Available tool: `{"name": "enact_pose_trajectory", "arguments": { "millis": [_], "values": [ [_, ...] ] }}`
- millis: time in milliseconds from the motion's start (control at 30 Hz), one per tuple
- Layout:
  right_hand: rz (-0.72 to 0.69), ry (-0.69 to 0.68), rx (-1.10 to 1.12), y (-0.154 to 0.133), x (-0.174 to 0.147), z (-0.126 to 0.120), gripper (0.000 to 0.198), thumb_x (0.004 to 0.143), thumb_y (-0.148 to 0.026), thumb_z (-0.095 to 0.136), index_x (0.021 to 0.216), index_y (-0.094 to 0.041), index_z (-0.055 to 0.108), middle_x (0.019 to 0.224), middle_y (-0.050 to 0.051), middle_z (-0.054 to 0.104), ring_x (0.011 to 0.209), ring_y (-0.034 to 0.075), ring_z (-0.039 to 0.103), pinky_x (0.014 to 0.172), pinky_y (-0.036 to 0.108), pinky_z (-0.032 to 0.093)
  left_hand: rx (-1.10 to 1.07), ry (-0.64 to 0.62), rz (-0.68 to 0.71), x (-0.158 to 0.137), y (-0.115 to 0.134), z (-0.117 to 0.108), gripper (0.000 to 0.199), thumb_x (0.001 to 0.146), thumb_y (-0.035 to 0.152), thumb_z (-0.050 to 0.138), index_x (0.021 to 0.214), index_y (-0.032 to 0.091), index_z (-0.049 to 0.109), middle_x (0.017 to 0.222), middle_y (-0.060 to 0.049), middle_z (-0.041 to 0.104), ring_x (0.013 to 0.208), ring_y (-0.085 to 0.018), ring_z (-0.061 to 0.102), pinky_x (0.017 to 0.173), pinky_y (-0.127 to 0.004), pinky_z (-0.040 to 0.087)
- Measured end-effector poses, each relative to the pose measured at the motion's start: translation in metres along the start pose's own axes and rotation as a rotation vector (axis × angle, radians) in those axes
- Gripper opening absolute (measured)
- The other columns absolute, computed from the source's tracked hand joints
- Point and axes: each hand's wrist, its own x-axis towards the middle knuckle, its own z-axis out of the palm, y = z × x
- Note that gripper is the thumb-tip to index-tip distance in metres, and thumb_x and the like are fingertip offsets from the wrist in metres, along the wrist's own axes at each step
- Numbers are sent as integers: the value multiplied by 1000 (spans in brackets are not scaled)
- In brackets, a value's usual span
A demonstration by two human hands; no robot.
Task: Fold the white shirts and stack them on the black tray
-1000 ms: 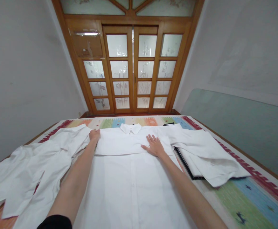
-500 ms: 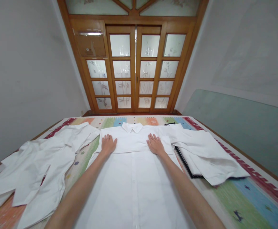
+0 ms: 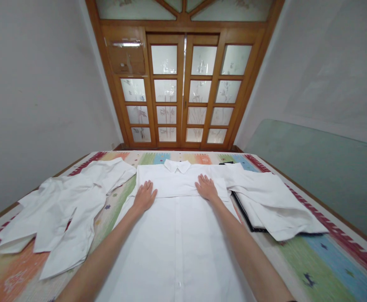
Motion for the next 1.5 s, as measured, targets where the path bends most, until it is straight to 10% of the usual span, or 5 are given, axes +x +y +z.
{"name": "enact_pose_trajectory", "arguments": {
  "millis": [433, 667, 933, 1500],
  "values": [
    [-165, -5, -17, 17, -20, -3, 82, 91, -66, 20, 149, -8, 26, 156, 13, 21, 144, 30, 14, 115, 44, 14, -37, -33, -138, -19, -9, -6, 68, 94, 48, 28, 140, -1, 36, 151, -20, 32, 142, -27, 25, 115, -39, 24],
    [-71, 64, 23, 17, -35, -2, 67, 95, -47, 30, 147, -5, 27, 153, 17, 27, 142, 29, 22, 114, 41, 16, -20, -36, -151, -11, -12, -9, 70, 91, 51, 36, 141, 2, 37, 150, -20, 34, 141, -30, 28, 114, -42, 26],
    [-342, 237, 92, 35, -61, -17, 33, 81, -19, 50, 109, -11, 65, 111, 12, 61, 106, 23, 51, 99, 32, 36, -19, -60, -24, -15, -14, -9, 64, 89, 48, 41, 141, 10, 41, 150, -15, 36, 141, -27, 27, 116, -41, 21],
    [-268, 36, -106, 25, -64, -46, 26, 92, -15, 41, 99, -15, 66, 105, 11, 64, 102, 20, 56, 86, 27, 40, -43, -31, -103, -10, -12, -5, 63, 94, 45, 31, 142, 6, 39, 150, -16, 36, 141, -28, 27, 115, -41, 25]
  ]
}}
